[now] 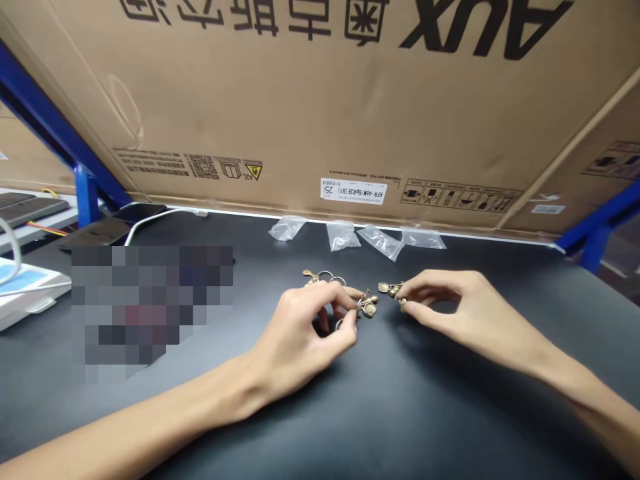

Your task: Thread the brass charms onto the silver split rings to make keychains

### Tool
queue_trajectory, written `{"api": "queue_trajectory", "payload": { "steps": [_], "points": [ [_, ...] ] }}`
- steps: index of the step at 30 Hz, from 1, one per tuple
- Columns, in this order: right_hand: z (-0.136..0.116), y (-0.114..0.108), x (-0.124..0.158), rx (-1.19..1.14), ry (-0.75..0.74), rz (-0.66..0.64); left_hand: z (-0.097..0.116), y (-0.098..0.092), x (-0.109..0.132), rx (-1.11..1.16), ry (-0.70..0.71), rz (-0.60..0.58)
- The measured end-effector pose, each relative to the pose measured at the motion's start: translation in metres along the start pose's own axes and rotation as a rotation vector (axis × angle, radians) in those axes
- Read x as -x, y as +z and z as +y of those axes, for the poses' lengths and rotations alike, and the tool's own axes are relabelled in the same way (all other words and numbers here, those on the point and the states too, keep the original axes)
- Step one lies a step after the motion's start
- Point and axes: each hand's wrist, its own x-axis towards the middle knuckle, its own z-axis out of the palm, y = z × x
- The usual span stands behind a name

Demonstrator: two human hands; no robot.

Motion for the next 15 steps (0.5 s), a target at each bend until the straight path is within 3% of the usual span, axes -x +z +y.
{"api": "queue_trajectory", "payload": {
  "steps": [7,15],
  "points": [
    [-0.015,0.024,0.003,-0.347,0.116,-0.067,0.003,0.004,0.004,-0.137,0.252,0.062],
    [-0.026,0.036,0.012,-0.402,0.083,-0.053,0.003,0.006,0.005,-0.249,0.390,0.070]
  ]
}}
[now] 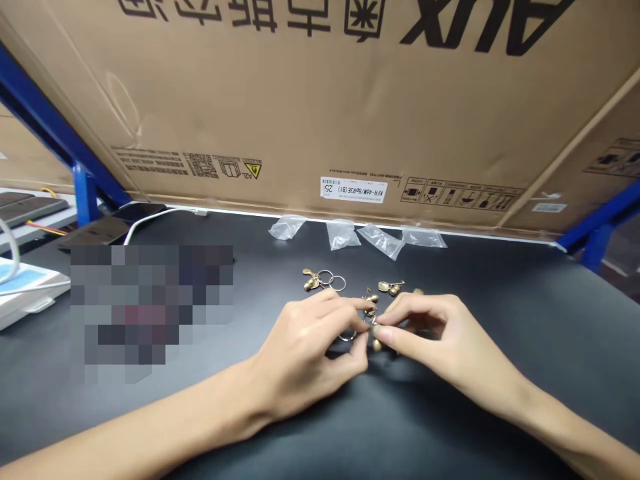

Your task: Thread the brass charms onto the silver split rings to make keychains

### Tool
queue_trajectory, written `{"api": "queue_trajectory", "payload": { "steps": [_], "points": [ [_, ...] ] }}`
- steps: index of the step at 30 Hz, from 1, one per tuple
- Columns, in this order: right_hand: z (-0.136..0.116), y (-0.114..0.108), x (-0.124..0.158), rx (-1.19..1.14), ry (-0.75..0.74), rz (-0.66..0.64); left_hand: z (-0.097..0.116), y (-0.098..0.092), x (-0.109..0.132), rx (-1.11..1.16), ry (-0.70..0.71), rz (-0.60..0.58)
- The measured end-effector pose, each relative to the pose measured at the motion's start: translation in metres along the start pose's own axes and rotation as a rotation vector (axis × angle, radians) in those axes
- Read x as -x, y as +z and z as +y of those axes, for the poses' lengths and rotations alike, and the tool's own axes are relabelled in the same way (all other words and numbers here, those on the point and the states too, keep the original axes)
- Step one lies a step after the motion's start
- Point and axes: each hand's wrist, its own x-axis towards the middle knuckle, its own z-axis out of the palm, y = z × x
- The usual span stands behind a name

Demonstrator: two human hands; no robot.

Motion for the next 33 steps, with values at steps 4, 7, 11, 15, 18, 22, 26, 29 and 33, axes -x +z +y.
{"api": "queue_trajectory", "payload": {
  "steps": [4,7,11,15,18,22,26,29,33],
  "points": [
    [-0.001,0.002,0.003,0.073,-0.058,0.030,-0.001,0.001,0.000,-0.069,0.021,-0.002],
    [0.002,0.005,0.004,0.205,-0.206,0.106,-0.001,0.000,0.002,-0.098,0.024,-0.004],
    [0.007,0.008,0.007,0.340,-0.456,0.156,0.000,-0.001,0.002,-0.118,0.010,-0.027],
    [0.007,0.008,0.006,0.351,-0.436,0.188,0.002,-0.001,0.000,-0.111,-0.002,0.023],
    [0.005,0.007,0.003,0.270,-0.291,0.171,0.002,-0.001,-0.002,-0.086,-0.004,0.060],
    [0.005,0.008,-0.001,0.167,-0.159,0.105,0.001,-0.001,0.000,-0.047,-0.059,0.050],
    [0.003,0.010,0.001,0.150,-0.126,0.066,0.003,-0.001,0.000,0.029,-0.122,0.061],
    [0.001,0.011,0.004,0.195,-0.147,0.093,0.006,-0.002,-0.002,0.123,-0.224,0.070],
    [0.005,0.011,0.005,0.318,-0.285,0.151,0.007,-0.004,-0.004,0.324,-0.449,0.011]
  ]
}}
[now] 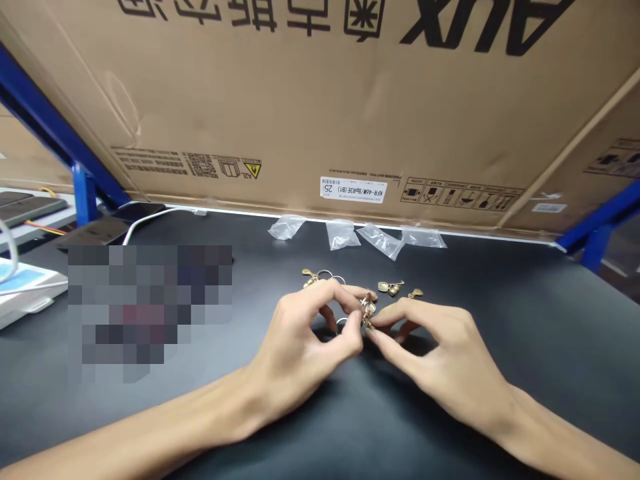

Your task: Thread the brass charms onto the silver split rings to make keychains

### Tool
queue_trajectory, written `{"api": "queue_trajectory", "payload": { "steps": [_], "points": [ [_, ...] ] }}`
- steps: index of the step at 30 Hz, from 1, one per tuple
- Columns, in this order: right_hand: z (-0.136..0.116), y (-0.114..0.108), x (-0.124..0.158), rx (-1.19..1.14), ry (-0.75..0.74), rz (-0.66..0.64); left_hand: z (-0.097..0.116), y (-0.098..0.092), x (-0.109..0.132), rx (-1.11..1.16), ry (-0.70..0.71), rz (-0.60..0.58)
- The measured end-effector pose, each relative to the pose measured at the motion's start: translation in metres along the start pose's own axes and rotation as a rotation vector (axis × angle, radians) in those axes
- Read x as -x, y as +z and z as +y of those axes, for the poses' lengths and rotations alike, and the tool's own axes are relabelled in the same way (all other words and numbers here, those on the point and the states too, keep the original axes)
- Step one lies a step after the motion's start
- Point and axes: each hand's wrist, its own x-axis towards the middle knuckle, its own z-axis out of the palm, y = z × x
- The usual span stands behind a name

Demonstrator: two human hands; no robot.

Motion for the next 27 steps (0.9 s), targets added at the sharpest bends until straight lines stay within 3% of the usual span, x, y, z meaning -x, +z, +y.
{"api": "queue_trajectory", "payload": {
  "steps": [6,14,19,24,27],
  "points": [
    [0.013,0.000,-0.004,0.156,-0.104,0.087,0.000,-0.002,-0.004,0.264,-0.224,-0.151],
    [0.018,-0.006,-0.005,0.443,-0.351,0.183,-0.001,-0.001,-0.007,0.389,-0.375,-0.103],
    [0.023,-0.012,-0.006,0.505,-0.352,0.172,0.000,-0.009,-0.012,0.226,-0.299,-0.186],
    [0.021,-0.009,-0.003,0.445,-0.356,0.119,0.004,-0.013,-0.017,0.297,-0.312,-0.344],
    [0.019,-0.007,-0.002,0.363,-0.362,0.114,0.003,-0.018,-0.020,0.295,-0.284,-0.376]
  ]
}}
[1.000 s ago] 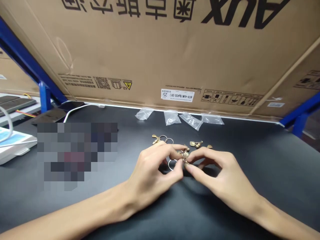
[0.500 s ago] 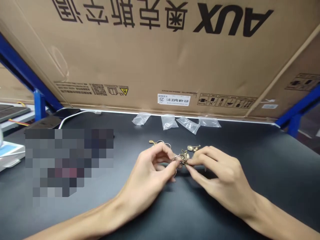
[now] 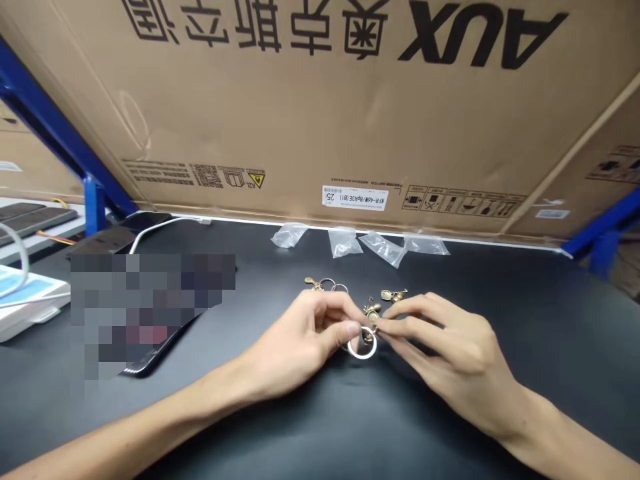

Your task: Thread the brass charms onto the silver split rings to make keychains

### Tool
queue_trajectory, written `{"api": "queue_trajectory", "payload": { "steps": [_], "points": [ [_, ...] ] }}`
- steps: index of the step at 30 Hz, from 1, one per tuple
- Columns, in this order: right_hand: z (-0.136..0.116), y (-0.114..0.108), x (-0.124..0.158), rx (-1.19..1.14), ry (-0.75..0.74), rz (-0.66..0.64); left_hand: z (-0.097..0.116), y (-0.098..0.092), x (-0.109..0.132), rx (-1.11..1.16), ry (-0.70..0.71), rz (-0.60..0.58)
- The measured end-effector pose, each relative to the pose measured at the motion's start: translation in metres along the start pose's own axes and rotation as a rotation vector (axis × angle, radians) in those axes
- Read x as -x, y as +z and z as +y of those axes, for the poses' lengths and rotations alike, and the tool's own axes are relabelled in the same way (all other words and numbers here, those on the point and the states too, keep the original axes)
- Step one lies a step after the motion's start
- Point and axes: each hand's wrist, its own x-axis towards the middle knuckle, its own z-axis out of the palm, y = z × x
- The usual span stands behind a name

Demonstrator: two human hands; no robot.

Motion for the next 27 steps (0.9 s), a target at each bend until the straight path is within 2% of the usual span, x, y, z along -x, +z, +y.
{"api": "queue_trajectory", "payload": {
  "steps": [4,7,10,12,16,20,23,27],
  "points": [
    [-0.001,0.003,0.000,-0.061,0.084,-0.025,0.000,-0.019,0.000,-0.294,0.082,0.115],
    [-0.003,0.006,0.000,-0.033,-0.013,-0.174,-0.001,-0.032,0.001,-0.616,0.181,0.174],
    [-0.004,0.010,0.000,0.008,-0.114,-0.330,-0.003,-0.035,0.000,-0.914,0.263,0.142],
    [-0.003,0.012,0.001,0.011,-0.125,-0.373,-0.004,-0.033,0.000,-1.049,0.240,0.097],
    [0.001,0.012,0.002,-0.052,-0.060,-0.380,-0.005,-0.026,0.003,-1.150,0.200,0.058],
    [0.002,0.012,0.002,-0.113,0.094,-0.373,-0.006,-0.019,0.007,-1.153,0.337,-0.049],
    [0.002,0.012,0.000,-0.165,0.192,-0.417,-0.010,-0.012,0.008,-1.190,0.429,-0.137],
    [0.006,0.012,-0.003,-0.227,0.300,-0.440,-0.017,-0.005,0.008,-1.297,0.521,-0.161]
  ]
}}
